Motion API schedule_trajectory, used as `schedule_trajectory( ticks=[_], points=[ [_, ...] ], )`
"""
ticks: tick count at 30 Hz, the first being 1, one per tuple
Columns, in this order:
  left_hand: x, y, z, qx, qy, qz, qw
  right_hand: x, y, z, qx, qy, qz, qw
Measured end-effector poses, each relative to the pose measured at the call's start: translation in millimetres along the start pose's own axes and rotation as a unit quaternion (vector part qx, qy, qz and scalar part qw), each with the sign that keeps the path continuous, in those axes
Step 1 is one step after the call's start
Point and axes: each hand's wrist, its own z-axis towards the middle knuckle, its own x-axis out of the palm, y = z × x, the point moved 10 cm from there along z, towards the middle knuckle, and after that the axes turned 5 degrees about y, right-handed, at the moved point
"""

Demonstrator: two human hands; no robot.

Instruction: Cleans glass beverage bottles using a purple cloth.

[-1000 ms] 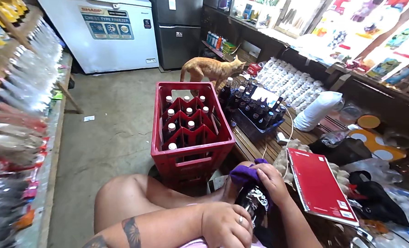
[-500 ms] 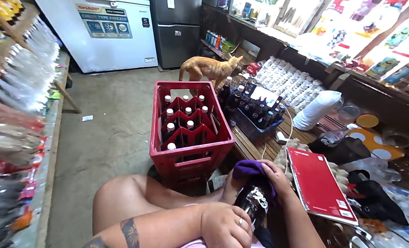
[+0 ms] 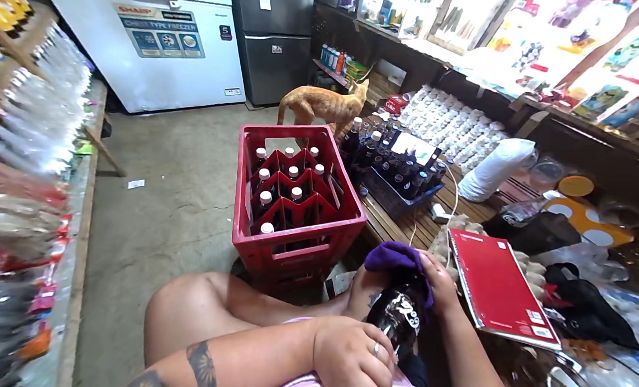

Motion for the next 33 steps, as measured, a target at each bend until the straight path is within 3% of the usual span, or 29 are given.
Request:
schedule_trajectory(
  ticks=[11,33],
  points=[
    [0.9,-0.5,-0.7,-0.004,0.001,0.003,1.0,-11.7,-3.1,-13.8,-0.002,-0.076,-0.061,0.995],
    [0.9,0.3,0.7,-0.004,0.012,-0.006,1.0,-23.8,-13.6,-18.9,0.01,-0.095,-0.067,0.993]
  ],
)
